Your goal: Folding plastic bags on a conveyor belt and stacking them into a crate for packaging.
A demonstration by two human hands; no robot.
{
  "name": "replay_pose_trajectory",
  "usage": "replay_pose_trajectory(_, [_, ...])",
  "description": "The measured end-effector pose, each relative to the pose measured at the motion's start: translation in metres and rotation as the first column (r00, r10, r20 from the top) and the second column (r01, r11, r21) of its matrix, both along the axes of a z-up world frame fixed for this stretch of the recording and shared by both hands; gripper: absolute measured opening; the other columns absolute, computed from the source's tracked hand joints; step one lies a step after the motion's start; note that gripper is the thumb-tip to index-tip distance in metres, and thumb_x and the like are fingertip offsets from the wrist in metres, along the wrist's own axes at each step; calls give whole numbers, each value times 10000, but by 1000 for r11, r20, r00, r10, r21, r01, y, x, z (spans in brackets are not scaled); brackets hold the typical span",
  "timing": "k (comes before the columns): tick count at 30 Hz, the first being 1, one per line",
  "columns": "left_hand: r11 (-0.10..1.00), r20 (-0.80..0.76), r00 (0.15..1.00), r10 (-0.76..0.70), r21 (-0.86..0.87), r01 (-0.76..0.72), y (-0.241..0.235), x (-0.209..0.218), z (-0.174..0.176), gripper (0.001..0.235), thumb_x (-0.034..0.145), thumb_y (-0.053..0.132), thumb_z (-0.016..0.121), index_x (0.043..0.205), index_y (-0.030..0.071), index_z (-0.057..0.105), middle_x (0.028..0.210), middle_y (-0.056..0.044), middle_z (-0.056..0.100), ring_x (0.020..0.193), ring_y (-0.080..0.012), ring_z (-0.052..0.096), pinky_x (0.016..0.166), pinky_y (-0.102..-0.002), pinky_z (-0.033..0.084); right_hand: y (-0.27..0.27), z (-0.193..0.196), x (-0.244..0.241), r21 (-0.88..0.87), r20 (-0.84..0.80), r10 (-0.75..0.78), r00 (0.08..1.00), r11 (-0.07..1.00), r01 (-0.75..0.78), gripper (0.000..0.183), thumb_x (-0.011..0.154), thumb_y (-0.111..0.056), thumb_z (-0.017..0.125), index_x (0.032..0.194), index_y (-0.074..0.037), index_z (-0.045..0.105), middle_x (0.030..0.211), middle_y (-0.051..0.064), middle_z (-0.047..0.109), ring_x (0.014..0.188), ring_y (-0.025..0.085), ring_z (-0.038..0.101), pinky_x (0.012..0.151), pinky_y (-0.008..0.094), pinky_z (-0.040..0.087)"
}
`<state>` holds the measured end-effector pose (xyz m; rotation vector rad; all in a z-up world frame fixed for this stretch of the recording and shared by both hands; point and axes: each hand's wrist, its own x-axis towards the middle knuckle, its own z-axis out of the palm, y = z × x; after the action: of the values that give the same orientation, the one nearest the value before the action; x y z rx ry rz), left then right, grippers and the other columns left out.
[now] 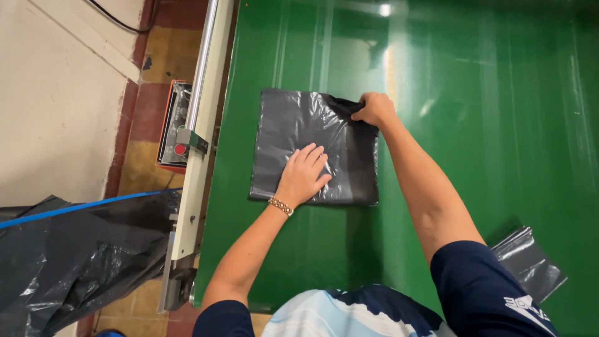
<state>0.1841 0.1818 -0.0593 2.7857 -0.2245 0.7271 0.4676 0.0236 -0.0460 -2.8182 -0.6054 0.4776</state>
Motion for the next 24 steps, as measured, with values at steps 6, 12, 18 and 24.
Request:
replay_pose_trajectory(6, [394, -94, 995, -39, -916, -71, 28, 6, 31, 359, 1034, 137, 469, 1300, -77, 580, 1305, -295, 604, 1243, -388, 577, 1095, -467, 431, -10, 53, -75, 424, 330, -48, 943, 900, -103, 285, 833, -207, 766, 1098, -176, 667, 939, 101, 667, 959, 349, 651, 840, 471, 517])
replay_pose_trajectory(12, [-506, -258, 889, -379, -746, -433, 108, -9, 55, 1070, 741, 952, 270, 1315, 102, 573, 1269, -128, 672, 1235, -322, 609, 1125, -567, 311, -68, 67, -191, 444, 665, 93, 741, 749, -493, 216, 755, -132, 857, 847, -233, 690, 842, -17, 605, 882, 259, 553, 830, 400, 411])
replay_pose_trajectory(18, [-195, -492, 870, -27, -852, -487, 151, -22, -53, 548, 885, 283, 841, 1292, -1, 610, 1164, -156, 687, 1056, -223, 660, 950, -424, 525, -87, 34, -242, 333, 692, 157, 705, 796, -505, 363, 583, -26, 797, 862, -241, 707, 1039, -71, 670, 1093, 201, 594, 942, 364, 456])
replay_pose_trajectory(24, [474, -446, 803, 394, -651, -594, 98, -38, 24, 563, 817, 93, 740, 1340, 137, 537, 1207, -123, 687, 1106, -308, 676, 952, -386, 554, -101, 45, -243, 301, 570, 296, 767, 793, -530, 321, 754, -472, 740, 987, -252, 726, 1296, -13, 629, 1324, 268, 511, 1075, 448, 386])
